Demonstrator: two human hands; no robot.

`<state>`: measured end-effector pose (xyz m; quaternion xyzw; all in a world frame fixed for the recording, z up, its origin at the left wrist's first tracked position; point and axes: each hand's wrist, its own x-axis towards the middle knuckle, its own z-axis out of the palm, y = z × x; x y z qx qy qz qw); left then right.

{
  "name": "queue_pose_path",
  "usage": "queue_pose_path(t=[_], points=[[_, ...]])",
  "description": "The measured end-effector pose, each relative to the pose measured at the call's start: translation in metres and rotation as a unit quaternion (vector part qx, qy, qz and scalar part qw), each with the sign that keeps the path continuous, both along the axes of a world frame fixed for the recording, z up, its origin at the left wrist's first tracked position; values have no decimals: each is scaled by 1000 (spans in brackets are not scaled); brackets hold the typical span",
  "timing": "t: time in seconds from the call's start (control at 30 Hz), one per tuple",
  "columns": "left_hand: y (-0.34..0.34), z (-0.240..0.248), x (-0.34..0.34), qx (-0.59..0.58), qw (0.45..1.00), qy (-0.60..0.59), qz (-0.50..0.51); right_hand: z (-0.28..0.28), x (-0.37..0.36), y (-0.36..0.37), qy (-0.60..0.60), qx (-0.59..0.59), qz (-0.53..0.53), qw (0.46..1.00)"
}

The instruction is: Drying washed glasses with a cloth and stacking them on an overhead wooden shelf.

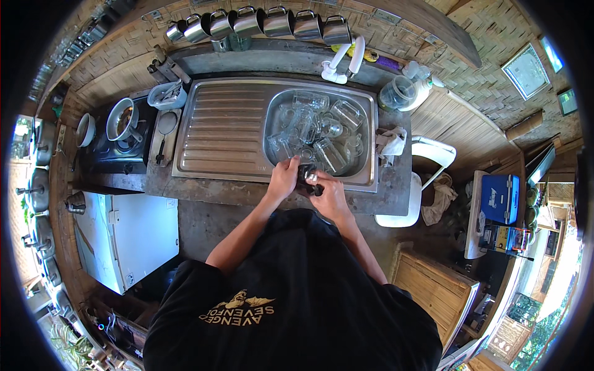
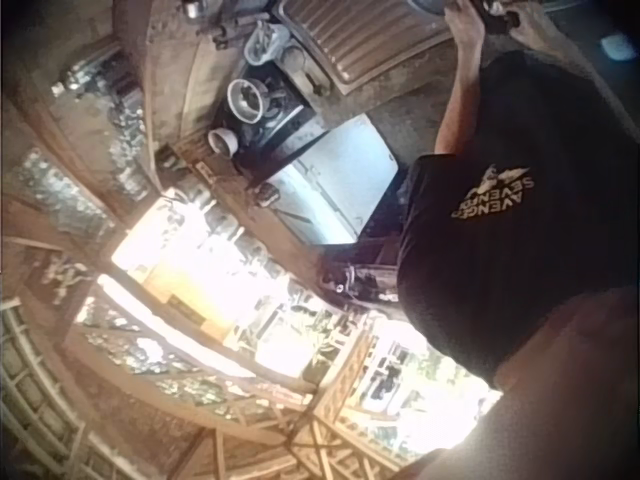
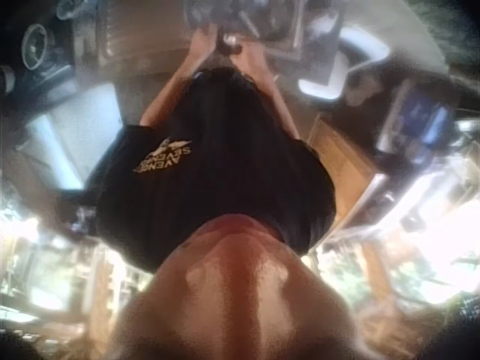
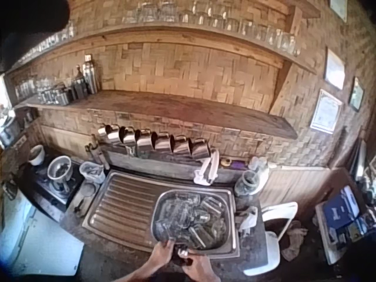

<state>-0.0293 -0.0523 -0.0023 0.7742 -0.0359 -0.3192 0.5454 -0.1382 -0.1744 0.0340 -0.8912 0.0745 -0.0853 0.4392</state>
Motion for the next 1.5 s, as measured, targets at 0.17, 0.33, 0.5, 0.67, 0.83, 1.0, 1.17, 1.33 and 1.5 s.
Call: queue_pose_path(t=[0.17, 0.33, 0.5, 0.67, 0.83, 1.0, 1.17, 1.33, 1.5], points=[[4, 10, -7, -57, 948, -311, -39, -15, 0, -3, 38, 301, -22, 953], [15, 9, 0, -110, 911, -371, -143, -9, 1, -5, 78, 567, -49, 819], [13, -19, 5, -206, 975, -6, -89, -9, 2, -7, 80, 196, -27, 977], [14, -33, 6, -27, 998, 49, 20, 0, 6, 12, -22, -75, 42, 996], [17, -1, 1, 21, 975, -219, 13, -16, 4, 19, -8, 95, -37, 995], [31, -6, 5, -91, 902, -410, -96, -15, 7, 12, 91, 572, -45, 814], [22, -8, 12, -194, 970, -133, -54, -10, 11, 2, 84, 206, -68, 973], [20, 1, 19, -3, 991, 122, -54, -9, 9, -1, -36, -81, 52, 995], [17, 1, 2, 15, 981, -193, 2, -12, 10, 7, 13, 155, -18, 988]])
